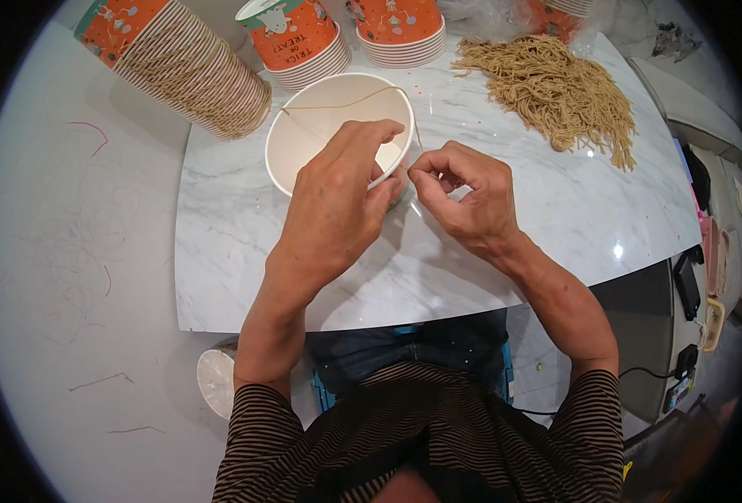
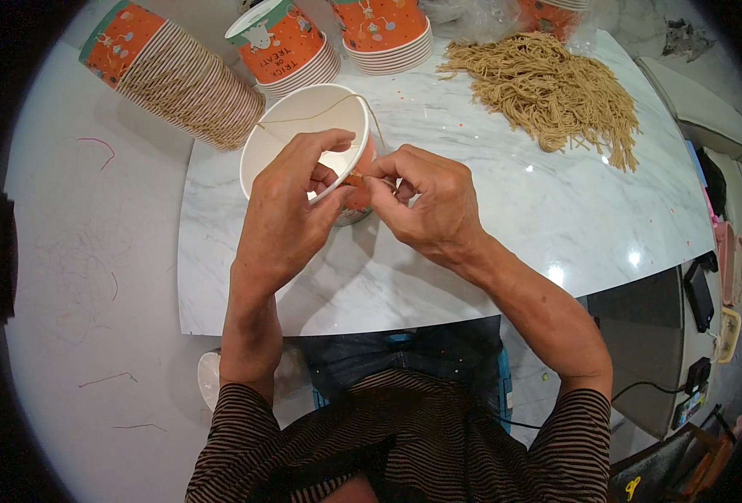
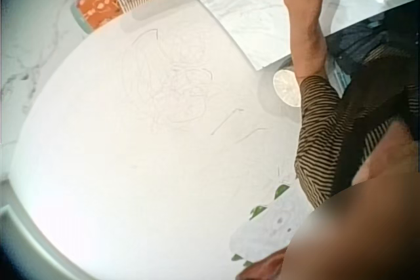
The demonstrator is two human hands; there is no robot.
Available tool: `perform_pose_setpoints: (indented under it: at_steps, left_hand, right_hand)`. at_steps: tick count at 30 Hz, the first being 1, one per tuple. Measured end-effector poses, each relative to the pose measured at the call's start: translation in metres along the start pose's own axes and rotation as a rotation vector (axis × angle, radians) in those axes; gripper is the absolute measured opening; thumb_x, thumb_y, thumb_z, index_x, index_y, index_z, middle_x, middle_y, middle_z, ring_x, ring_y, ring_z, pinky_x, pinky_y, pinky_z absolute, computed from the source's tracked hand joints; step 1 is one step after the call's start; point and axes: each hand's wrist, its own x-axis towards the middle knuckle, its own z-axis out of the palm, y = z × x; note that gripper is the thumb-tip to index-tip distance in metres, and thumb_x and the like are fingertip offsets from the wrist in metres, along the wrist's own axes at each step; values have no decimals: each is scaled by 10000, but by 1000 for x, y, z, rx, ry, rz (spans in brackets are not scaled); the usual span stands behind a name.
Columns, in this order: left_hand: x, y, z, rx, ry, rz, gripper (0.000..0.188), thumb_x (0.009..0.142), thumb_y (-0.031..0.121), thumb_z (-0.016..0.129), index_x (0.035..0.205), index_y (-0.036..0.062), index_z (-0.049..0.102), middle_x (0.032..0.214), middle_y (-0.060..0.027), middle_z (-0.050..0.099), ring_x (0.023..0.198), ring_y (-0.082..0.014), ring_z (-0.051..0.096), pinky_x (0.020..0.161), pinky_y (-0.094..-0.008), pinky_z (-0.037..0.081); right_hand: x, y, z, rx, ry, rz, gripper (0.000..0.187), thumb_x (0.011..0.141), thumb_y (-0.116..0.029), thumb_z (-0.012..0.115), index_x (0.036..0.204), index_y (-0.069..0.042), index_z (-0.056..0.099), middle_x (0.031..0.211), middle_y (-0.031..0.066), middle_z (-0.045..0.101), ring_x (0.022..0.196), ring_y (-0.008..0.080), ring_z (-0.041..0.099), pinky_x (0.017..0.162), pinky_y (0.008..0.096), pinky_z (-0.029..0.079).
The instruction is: Preparing and organizing printed paper cups by securing them with strings or rubber bands on a workshop table.
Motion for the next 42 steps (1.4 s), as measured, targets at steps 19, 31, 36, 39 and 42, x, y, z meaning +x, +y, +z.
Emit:
perform_pose_setpoints:
  at_steps: [19,31,36,39,42]
  left_hand:
    - [11,-8,-14,-199,-179,1,315,972,-39,628,1285,-21,662,1049,-151,760,924,-212,749,837,-324,597]
    - [29,-3,-17,-93,-218,-87,241,957,4,681,1190,-45,726,952,-146,791,859,-185,748,786,-320,583]
    - [28,-7,-14,-79,-190,-71,247,953,11,695,1192,-36,735,935,-125,786,839,-162,732,774,-311,582]
    - [25,-12,-16,-245,-126,-134,289,944,-8,684,1228,-11,734,918,-89,773,834,-134,714,773,-298,582]
    - [22,-16,-22,-224,-29,-84,350,931,-33,669,1273,13,722,913,-63,759,840,-114,702,780,-289,583]
  right_hand:
    - [1,-2,1,0,-19,38,51,891,-18,738,939,-6,751,831,63,733,661,125,662,597,265,532]
    - [0,-1,2,32,3,36,49,886,-40,757,922,-6,756,827,87,745,637,168,697,560,278,546]
    - [0,2,0,65,-13,96,76,905,-55,763,960,-2,759,833,71,751,625,117,671,538,257,511]
    - [1,-1,-6,141,-100,241,167,928,-72,767,1081,-7,744,807,38,735,594,60,594,511,242,452]
    - [4,-4,-13,333,-135,419,278,943,-82,768,1206,-14,707,783,0,686,604,29,528,531,226,410]
